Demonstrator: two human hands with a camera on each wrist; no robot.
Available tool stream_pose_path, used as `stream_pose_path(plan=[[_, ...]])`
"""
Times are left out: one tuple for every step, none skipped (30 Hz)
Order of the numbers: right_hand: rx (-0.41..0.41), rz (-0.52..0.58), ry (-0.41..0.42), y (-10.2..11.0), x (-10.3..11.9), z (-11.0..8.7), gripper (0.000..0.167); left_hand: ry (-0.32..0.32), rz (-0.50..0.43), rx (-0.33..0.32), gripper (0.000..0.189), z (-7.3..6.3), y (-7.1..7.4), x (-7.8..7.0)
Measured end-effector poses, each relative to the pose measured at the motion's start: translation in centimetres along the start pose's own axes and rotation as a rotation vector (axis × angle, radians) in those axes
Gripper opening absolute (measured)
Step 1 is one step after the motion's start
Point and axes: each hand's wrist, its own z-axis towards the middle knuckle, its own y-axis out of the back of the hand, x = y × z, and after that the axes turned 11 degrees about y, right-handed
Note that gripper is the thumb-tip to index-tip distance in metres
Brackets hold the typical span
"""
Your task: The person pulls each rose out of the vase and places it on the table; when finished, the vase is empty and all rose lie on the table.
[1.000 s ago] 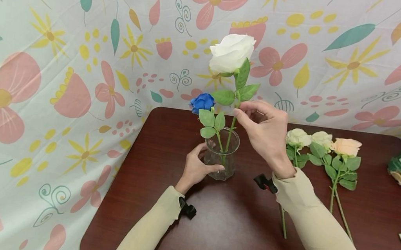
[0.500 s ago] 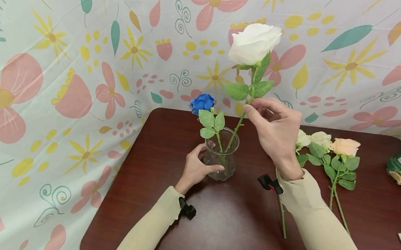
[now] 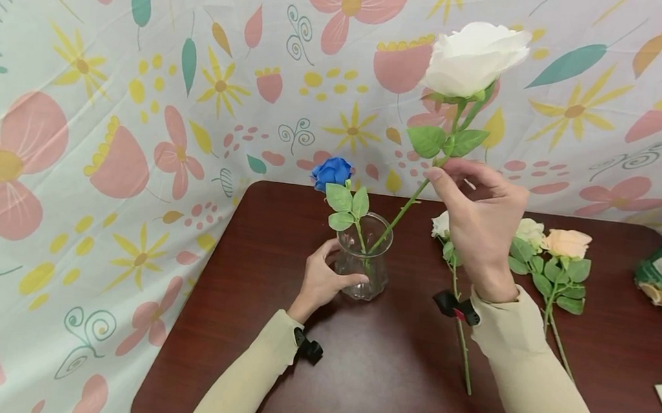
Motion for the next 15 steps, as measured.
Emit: stream_pose_path(plan=[[-0.010,-0.001,-0.003,0.1,0.1,0.0,0.011,0.000,0.000,-0.002,0.081,0.0,0.0,0.0],[-0.024,0.006,-0.006,0.3,0.1,0.1,0.010,0.000,0.001,-0.003,0.081,0.0,0.0,0.0],[-0.041,0.017,-0.009,0.4,0.2,0.2,0.008,0.001,0.003,-0.004,0.080,0.0,0.0,0.0],[-0.056,0.027,-0.013,0.6,0.3,0.2,0.007,0.002,0.006,-0.006,0.080,0.0,0.0,0.1],[-0.079,0.049,-0.023,0.7,0.3,0.3,0.007,0.003,0.010,-0.007,0.079,-0.1,0.0,0.0],[-0.101,0.064,-0.028,0.8,0.4,0.4,0.007,0.004,0.014,-0.008,0.079,-0.1,0.0,0.0],[-0.122,0.078,-0.031,0.9,0.5,0.4,0.007,0.005,0.015,-0.008,0.078,-0.1,0.0,0.0],[-0.145,0.099,-0.035,1.0,0.5,0.5,0.008,0.005,0.018,-0.009,0.077,-0.1,-0.1,0.0],[-0.165,0.112,-0.040,1.1,0.6,0.6,0.008,0.005,0.021,-0.011,0.076,-0.1,-0.1,0.0],[-0.187,0.125,-0.043,1.3,0.6,0.7,0.008,0.004,0.021,-0.011,0.076,-0.1,-0.1,0.0],[-0.209,0.139,-0.047,1.4,0.7,0.8,0.009,0.004,0.020,-0.011,0.075,-0.1,-0.1,0.0],[-0.221,0.139,-0.043,1.5,0.8,0.9,0.008,0.005,0.018,-0.011,0.075,-0.1,-0.1,0.0],[-0.235,0.144,-0.043,1.7,0.8,1.0,0.008,0.006,0.014,-0.010,0.075,-0.1,-0.1,0.0],[-0.250,0.145,-0.045,1.9,0.9,1.0,0.007,0.007,0.013,-0.009,0.075,-0.1,-0.1,0.0],[-0.263,0.147,-0.042,2.0,1.0,1.1,0.007,0.009,0.009,-0.007,0.075,0.0,-0.1,0.1]])
